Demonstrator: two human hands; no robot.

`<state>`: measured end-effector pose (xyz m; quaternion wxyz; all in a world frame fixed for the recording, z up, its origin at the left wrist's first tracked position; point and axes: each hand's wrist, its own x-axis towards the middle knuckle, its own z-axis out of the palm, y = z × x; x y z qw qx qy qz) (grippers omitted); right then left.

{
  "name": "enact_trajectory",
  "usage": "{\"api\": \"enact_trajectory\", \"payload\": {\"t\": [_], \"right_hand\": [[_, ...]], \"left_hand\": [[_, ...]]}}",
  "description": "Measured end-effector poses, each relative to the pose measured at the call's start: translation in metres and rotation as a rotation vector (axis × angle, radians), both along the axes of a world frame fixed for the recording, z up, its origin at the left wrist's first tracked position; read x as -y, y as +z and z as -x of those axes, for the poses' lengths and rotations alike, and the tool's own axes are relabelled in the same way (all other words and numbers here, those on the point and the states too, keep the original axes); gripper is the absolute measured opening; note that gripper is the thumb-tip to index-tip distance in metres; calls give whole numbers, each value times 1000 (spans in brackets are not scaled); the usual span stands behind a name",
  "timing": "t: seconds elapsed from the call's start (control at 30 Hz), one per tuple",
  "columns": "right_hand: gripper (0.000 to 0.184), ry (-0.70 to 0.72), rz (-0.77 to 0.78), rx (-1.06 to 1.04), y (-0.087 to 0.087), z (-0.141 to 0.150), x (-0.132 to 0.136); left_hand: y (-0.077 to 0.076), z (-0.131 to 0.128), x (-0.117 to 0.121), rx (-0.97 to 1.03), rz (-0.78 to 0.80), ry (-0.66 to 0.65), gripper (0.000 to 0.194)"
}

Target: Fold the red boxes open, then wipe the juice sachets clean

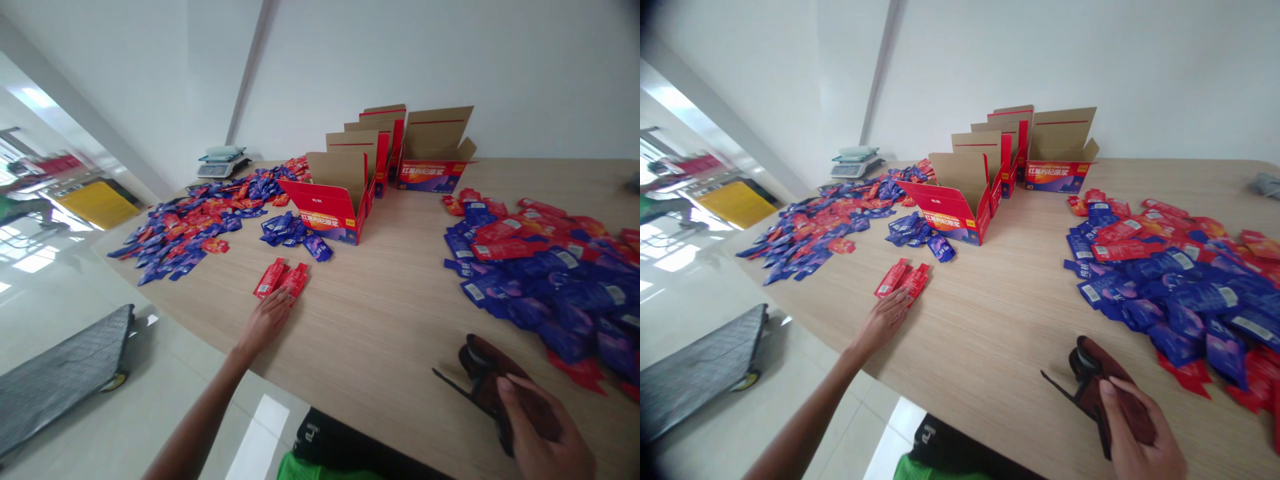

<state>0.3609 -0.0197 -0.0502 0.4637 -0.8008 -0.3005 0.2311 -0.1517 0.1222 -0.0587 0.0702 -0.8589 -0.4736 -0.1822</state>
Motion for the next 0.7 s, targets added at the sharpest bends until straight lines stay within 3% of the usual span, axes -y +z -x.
{"api": "enact_trajectory", "payload": {"t": [0.13,0.43,0.7], "right_hand": [[64,12,-32,-28,-2,0,0],[60,-22,11,-69,15,8,-5],[57,14,-7,-22,5,2,-2]], "left_hand": [[-1,0,-1,11,-2,1,35],[-3,0,-2,24,-15,-6,35],[-2,1,-1,27,-35,0,34]]}}
